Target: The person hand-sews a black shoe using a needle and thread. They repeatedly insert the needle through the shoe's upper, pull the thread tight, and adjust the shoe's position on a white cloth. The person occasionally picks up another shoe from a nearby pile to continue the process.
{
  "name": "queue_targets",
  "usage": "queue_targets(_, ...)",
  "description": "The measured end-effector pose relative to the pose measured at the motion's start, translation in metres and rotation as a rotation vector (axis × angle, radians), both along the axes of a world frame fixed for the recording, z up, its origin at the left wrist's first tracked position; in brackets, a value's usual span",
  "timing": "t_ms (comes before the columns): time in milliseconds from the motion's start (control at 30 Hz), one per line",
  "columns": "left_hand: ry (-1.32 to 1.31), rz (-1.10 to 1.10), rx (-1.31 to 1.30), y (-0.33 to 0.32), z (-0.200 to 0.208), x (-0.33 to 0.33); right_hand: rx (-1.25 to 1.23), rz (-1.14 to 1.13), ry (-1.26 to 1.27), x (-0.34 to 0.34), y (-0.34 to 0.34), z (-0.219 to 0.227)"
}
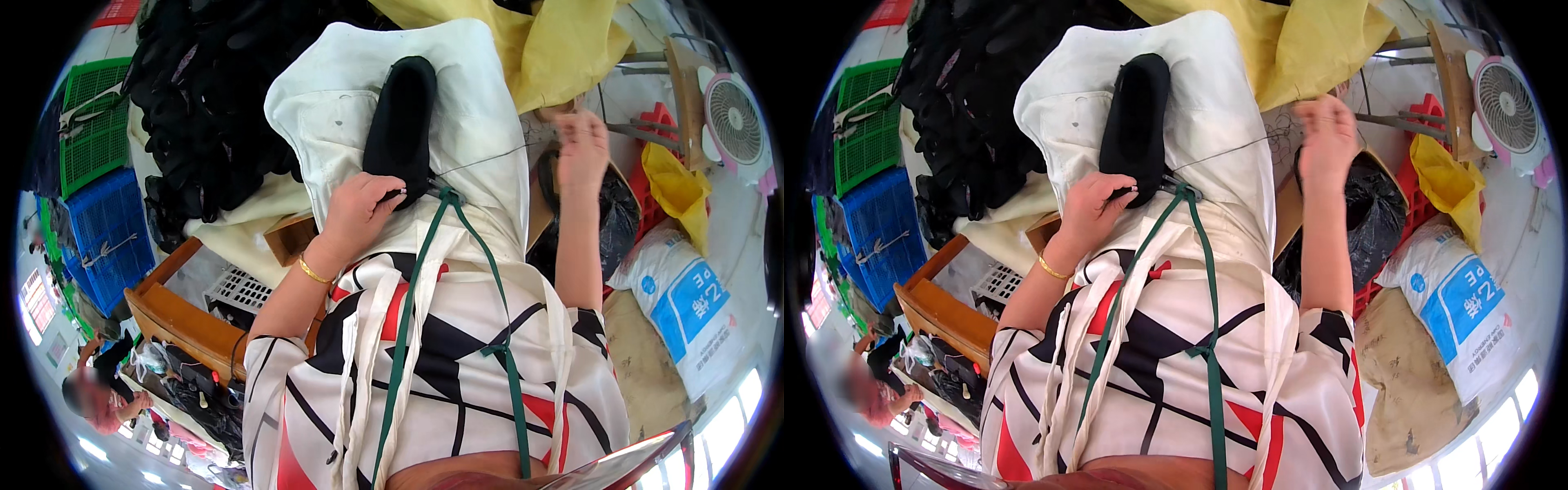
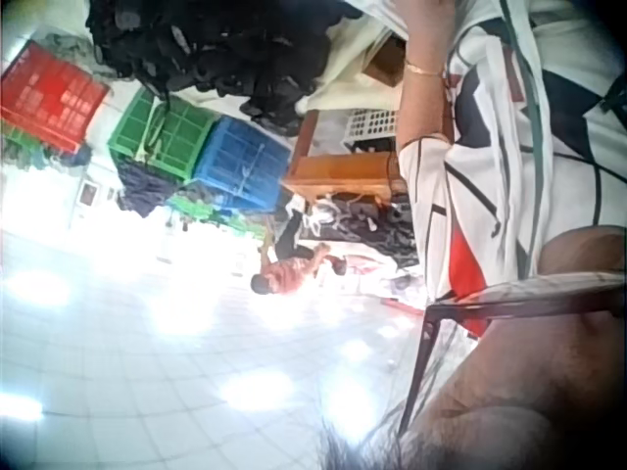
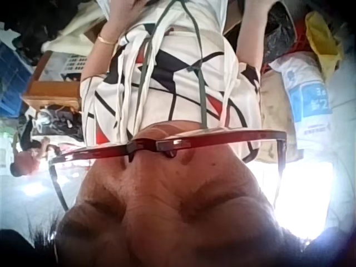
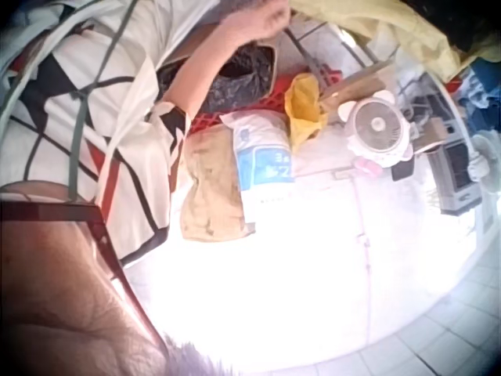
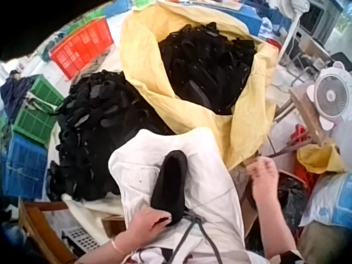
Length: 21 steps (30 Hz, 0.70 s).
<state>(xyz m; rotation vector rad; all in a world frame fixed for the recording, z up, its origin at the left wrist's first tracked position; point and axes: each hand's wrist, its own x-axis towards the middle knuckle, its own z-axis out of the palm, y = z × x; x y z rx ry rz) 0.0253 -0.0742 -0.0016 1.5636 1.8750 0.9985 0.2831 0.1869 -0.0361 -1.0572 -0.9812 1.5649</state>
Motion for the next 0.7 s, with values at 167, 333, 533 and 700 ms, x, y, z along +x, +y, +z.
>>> queue_targets(167,0.073,0.021,0.186,-0.008,-0.014,0.004,-0.077,0.81,-0.405,-0.068,-0.089,0.038)
queue_targets(333,0.109,0.045,0.222,-0.01,-0.012,0.004,0.411,1.084,-0.669,-0.094,-0.115,0.033)
queue_targets(533,0.063,0.069,0.224,-0.012,-0.017,0.003,0.477,1.144,-0.73,-0.099,-0.114,0.035)
queue_targets(700,0.048,0.069,0.22,-0.01,-0.016,0.002,0.481,1.152,-0.752,-0.1,-0.114,0.036)
